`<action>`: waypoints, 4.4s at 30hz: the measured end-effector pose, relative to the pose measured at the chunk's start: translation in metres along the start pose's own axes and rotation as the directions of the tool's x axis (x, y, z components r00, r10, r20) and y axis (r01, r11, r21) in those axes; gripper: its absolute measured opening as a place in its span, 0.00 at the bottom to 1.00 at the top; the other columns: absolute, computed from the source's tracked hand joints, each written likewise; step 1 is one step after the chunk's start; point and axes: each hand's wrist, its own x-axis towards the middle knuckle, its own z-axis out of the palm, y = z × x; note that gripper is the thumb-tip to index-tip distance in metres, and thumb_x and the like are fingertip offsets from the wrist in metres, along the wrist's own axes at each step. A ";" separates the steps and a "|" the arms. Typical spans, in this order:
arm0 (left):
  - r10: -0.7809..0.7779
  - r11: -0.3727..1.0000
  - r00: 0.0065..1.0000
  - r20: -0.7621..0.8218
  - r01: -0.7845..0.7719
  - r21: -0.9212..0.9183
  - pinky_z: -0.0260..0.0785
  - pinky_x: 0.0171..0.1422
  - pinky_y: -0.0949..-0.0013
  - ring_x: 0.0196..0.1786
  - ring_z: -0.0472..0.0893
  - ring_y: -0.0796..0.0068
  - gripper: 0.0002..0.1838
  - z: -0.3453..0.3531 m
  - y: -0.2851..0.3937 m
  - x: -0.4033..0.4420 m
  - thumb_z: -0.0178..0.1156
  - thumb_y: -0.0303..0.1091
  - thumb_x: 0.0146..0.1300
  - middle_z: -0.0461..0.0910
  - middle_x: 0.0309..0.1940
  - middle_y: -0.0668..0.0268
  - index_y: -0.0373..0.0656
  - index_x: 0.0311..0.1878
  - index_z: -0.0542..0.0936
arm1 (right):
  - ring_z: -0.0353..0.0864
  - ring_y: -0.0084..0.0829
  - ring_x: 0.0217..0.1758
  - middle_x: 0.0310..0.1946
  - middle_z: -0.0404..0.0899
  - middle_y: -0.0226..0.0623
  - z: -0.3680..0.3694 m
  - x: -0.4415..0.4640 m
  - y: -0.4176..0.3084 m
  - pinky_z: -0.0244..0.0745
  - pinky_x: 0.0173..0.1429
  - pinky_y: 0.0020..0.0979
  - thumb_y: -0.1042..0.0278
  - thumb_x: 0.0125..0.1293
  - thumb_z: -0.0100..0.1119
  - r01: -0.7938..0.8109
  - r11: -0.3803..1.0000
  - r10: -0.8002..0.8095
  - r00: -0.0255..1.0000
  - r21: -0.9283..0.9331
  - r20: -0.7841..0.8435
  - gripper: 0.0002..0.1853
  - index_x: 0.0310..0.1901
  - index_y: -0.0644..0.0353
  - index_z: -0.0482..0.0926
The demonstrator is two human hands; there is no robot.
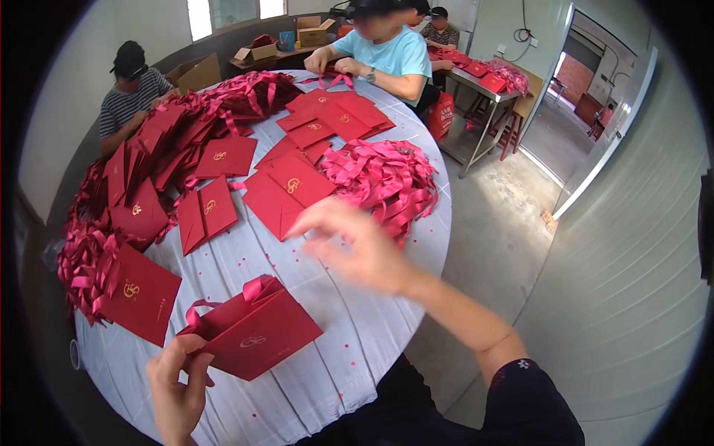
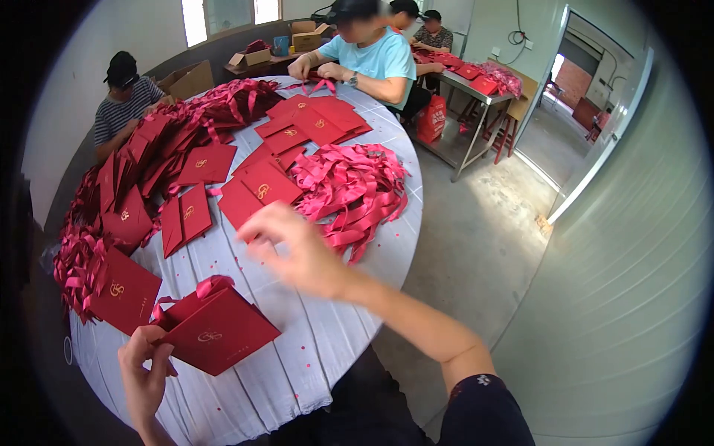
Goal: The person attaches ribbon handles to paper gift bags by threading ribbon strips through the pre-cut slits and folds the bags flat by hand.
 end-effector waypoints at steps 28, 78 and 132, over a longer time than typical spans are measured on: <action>-0.053 0.996 0.944 -0.324 0.075 0.055 0.61 0.22 0.79 0.21 0.70 0.86 0.07 -0.007 -0.030 0.003 0.59 0.17 0.58 0.77 0.25 0.69 0.36 0.40 0.78 | 0.80 0.23 0.30 0.30 0.82 0.35 -0.014 0.000 0.022 0.74 0.30 0.27 0.68 0.67 0.57 -0.514 0.748 0.645 0.713 -0.420 0.276 0.10 0.46 0.64 0.77; -0.205 0.765 0.949 0.241 0.309 -0.566 0.67 0.24 0.79 0.22 0.78 0.83 0.09 -0.001 -0.032 0.018 0.49 0.23 0.70 0.79 0.26 0.67 0.33 0.49 0.75 | 0.72 0.17 0.25 0.27 0.77 0.32 0.105 0.002 -0.025 0.67 0.29 0.21 0.81 0.58 0.63 0.152 0.948 -0.103 0.978 -0.280 0.182 0.05 0.36 0.66 0.78; 0.301 0.953 0.944 -0.131 -0.299 0.040 0.73 0.30 0.75 0.28 0.83 0.72 0.16 0.029 0.007 0.012 0.63 0.17 0.58 0.82 0.33 0.58 0.34 0.47 0.68 | 0.74 0.41 0.38 0.29 0.74 0.41 0.058 0.053 -0.066 0.68 0.44 0.38 0.63 0.62 0.57 0.288 0.841 0.090 0.761 -0.459 0.643 0.11 0.32 0.64 0.81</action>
